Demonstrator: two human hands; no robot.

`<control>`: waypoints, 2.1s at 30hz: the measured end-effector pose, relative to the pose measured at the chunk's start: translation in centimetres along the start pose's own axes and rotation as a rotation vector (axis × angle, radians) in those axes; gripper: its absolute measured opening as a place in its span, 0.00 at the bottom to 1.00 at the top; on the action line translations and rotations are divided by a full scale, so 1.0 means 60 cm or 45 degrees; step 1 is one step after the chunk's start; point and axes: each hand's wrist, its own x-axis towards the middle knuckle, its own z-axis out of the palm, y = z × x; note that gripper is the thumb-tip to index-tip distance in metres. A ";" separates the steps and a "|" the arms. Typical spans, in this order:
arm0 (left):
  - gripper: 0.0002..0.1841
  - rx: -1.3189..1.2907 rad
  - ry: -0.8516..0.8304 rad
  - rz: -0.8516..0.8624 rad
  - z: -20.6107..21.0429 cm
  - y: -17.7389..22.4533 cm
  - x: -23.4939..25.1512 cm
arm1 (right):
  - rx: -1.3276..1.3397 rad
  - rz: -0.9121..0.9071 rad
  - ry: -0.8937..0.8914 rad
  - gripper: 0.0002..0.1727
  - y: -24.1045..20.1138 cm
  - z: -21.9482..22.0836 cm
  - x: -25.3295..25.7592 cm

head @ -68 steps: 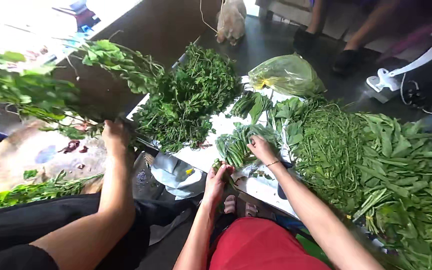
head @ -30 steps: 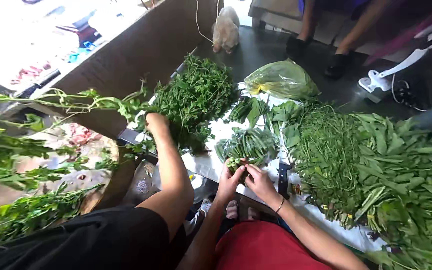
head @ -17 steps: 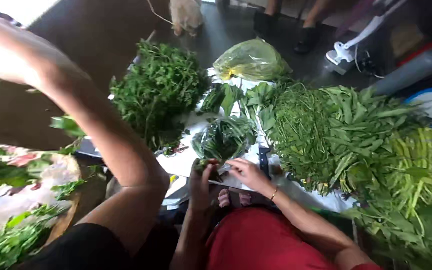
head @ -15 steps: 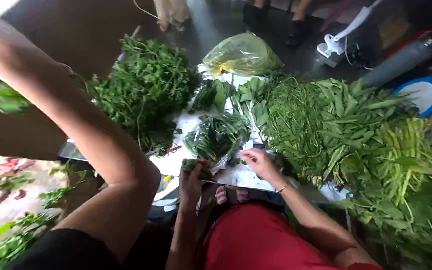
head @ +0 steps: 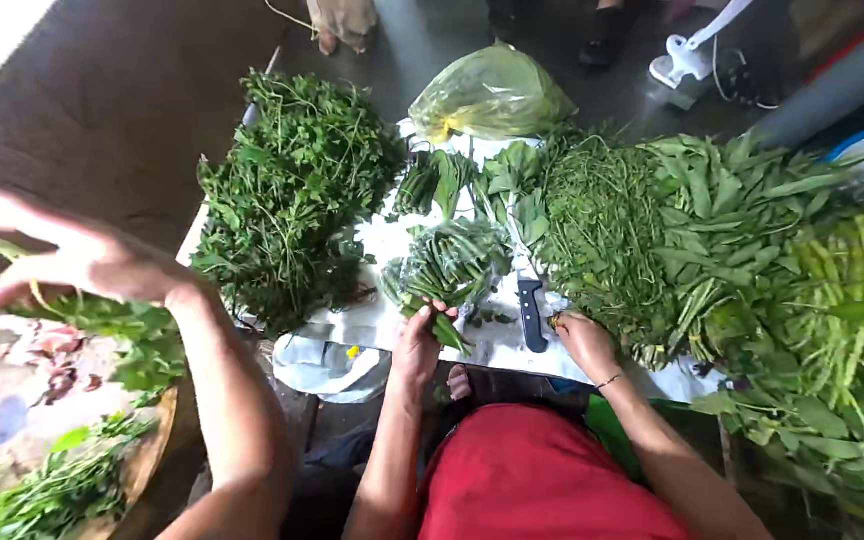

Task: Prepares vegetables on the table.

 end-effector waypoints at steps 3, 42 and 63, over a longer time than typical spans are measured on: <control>0.07 0.045 -0.021 -0.023 0.006 0.000 0.005 | 0.040 -0.021 0.081 0.16 0.009 -0.010 -0.013; 0.50 1.254 -0.330 0.196 0.044 0.077 0.046 | 0.436 -1.673 -0.136 0.18 -0.193 -0.144 -0.078; 0.50 1.927 -0.573 0.238 0.080 0.081 0.014 | 0.633 -1.176 0.235 0.27 -0.270 -0.124 -0.034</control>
